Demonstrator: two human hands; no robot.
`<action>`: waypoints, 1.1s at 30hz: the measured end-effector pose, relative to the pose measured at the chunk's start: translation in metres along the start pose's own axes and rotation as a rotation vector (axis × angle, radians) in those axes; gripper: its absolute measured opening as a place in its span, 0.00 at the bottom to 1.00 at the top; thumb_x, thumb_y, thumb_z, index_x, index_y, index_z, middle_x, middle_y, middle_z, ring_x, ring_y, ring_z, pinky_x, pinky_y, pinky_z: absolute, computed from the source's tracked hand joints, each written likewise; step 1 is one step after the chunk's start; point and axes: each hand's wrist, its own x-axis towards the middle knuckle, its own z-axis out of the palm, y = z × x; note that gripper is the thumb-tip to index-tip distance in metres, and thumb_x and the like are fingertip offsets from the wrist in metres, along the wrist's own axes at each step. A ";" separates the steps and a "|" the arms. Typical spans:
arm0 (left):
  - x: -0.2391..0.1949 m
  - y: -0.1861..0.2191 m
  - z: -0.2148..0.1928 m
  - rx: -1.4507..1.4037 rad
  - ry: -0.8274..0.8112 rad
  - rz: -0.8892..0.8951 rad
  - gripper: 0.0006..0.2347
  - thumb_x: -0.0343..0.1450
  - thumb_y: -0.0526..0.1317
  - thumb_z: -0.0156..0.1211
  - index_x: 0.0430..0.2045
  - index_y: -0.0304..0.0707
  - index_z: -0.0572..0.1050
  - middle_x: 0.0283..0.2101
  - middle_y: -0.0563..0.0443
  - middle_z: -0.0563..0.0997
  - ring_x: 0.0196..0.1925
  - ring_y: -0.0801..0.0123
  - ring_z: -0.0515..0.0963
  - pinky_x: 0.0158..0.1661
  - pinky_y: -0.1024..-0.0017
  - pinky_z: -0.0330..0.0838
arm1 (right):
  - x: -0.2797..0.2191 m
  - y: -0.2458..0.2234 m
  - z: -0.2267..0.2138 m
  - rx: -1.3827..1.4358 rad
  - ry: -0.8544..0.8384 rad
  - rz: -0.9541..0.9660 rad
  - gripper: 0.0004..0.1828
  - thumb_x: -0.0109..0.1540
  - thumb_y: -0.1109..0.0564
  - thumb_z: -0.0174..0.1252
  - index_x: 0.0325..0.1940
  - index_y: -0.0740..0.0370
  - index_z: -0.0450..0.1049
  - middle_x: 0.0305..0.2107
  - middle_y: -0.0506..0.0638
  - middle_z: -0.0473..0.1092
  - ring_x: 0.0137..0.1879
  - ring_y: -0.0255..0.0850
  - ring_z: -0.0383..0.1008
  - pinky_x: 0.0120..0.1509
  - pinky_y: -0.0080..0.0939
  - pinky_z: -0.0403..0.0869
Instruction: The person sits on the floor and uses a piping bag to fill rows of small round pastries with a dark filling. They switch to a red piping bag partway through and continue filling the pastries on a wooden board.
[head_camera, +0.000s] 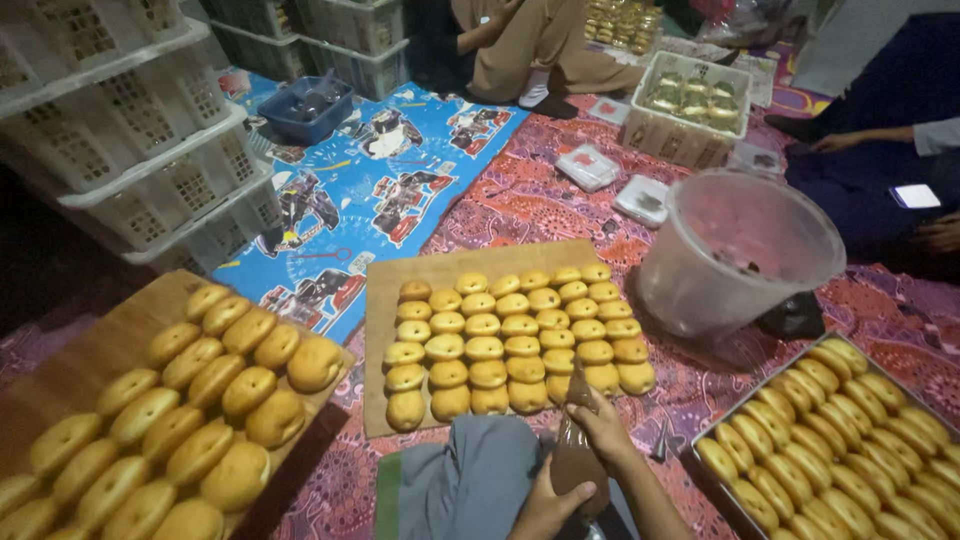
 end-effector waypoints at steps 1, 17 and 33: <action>0.011 0.000 -0.001 -0.101 0.001 0.003 0.32 0.67 0.37 0.72 0.66 0.39 0.60 0.60 0.46 0.74 0.64 0.65 0.73 0.63 0.66 0.69 | 0.015 0.000 -0.002 -0.014 0.015 0.033 0.21 0.60 0.61 0.58 0.58 0.63 0.71 0.36 0.48 0.74 0.38 0.34 0.75 0.43 0.37 0.74; 0.234 -0.012 -0.069 -1.034 0.161 -0.153 0.25 0.70 0.41 0.56 0.63 0.59 0.62 0.63 0.51 0.72 0.61 0.60 0.73 0.62 0.54 0.64 | 0.348 0.030 -0.017 -0.644 -0.042 0.180 0.22 0.56 0.55 0.64 0.51 0.68 0.73 0.36 0.54 0.77 0.41 0.39 0.78 0.47 0.41 0.77; 0.276 -0.027 -0.104 -1.122 0.204 -0.247 0.17 0.69 0.39 0.56 0.53 0.52 0.66 0.56 0.51 0.75 0.60 0.63 0.75 0.64 0.58 0.62 | 0.414 0.080 -0.030 -0.851 -0.009 0.132 0.31 0.53 0.48 0.67 0.55 0.69 0.74 0.41 0.59 0.78 0.48 0.44 0.79 0.55 0.43 0.75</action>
